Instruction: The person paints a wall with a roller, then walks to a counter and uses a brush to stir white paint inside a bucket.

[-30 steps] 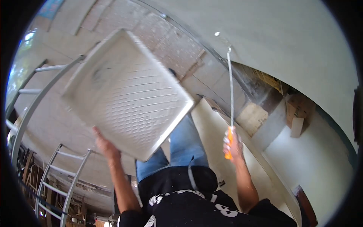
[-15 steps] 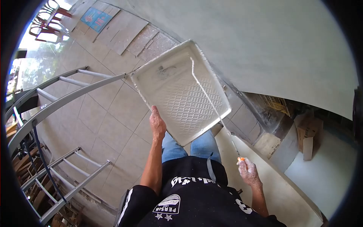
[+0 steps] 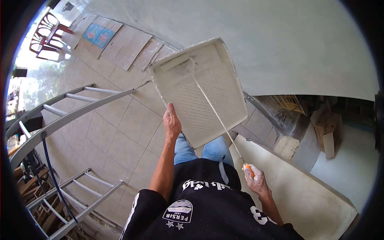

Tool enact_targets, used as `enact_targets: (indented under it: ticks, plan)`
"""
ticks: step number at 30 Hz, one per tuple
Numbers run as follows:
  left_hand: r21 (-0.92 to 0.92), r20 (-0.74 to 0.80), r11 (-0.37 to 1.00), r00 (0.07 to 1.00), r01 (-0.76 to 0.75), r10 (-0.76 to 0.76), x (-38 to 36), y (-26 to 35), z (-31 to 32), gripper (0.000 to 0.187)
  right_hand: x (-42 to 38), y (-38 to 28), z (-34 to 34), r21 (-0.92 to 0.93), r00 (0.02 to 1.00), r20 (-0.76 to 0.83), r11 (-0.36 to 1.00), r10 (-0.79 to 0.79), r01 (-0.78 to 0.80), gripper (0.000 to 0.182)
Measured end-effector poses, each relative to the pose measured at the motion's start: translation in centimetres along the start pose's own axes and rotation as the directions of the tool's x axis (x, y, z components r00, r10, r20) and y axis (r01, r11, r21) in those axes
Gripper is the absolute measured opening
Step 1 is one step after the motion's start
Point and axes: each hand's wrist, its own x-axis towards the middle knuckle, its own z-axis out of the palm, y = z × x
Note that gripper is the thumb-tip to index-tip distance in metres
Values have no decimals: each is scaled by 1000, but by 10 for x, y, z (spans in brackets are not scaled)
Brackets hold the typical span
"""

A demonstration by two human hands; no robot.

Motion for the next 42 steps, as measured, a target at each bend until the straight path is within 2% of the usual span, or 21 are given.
enact_targets:
  ticks: [3, 10, 12, 14, 18, 20, 23, 25, 26, 28, 30, 31, 32, 34, 36, 39, 41, 42]
  plan:
    - [62, 101, 994, 990, 93, -99, 1, 1, -5, 68, -13, 21, 9, 3, 999, -5, 1000, -31, 31, 25]
    - [-55, 117, 992, 987, 116, -109, -5, 8, 2, 69, -19, 19, 5, -13, 991, -17, 991, 129, -130, 27]
    - [-94, 143, 984, 980, 153, -139, -5, 9, 5, 70, -16, 27, 28, 10, 996, -41, 997, 79, -79, 27]
    - [-123, 88, 984, 989, 125, -115, -2, 5, 13, 68, -24, 32, 26, 58, 998, -16, 997, 56, -55, 26]
    - [-98, 70, 983, 986, 157, -151, 0, -7, 18, 67, -36, 48, 10, 199, 974, 128, 957, 187, -210, 23]
    - [-50, 68, 986, 985, 162, -159, 6, -19, 19, 68, -40, 72, 16, 299, 928, 255, 890, 273, -344, 21]
    - [-29, 33, 993, 993, 118, -117, 11, -34, 19, 69, -49, 92, 17, 518, 884, 322, 718, 339, -464, 20]
    - [-9, 25, 996, 996, 84, -83, 13, -49, 15, 69, -58, 122, 19, 441, 951, 199, 845, 236, -302, 19]
    - [14, 27, 998, 997, 68, -68, 16, -58, 8, 70, -54, 125, 16, 487, 936, 195, 800, 292, -351, 22]
    - [71, -33, 987, 990, 141, -139, 14, -63, -3, 70, -48, 129, 8, 581, 898, 184, 692, 400, -428, 28]
    - [232, -119, 952, 977, 201, -177, 9, -57, -12, 70, -20, 139, 7, 673, 797, 260, 490, 544, -554, 33]
    - [269, -140, 951, 983, 150, -115, 10, -69, -24, 70, 4, 147, 13, 640, 801, 207, 542, 561, -545, 38]
    - [310, -158, 945, 986, 101, -53, 11, -82, -34, 71, 34, 158, 20, 646, 780, 197, 519, 595, -559, 40]
    - [170, -155, 959, 967, 226, -201, 4, -71, -41, 73, 105, 200, 42, 631, 751, 180, 510, 635, -584, 44]
    - [115, -233, 934, 923, 339, -307, -6, -64, -47, 73, 168, 223, 60, 637, 730, 171, 491, 662, -594, 47]
    - [44, -356, 903, 851, 427, -386, -17, -71, -49, 73, 268, 267, 80, 635, 691, 128, 477, 712, -608, 48]
    - [-9, -397, 893, 818, 449, -415, -19, -79, -43, 73, 322, 284, 81, 677, 632, 187, 368, 752, -637, 47]
    - [-38, -399, 884, 804, 467, -442, -23, -78, -40, 73, 345, 296, 81, 675, 638, 201, 367, 744, -640, 47]
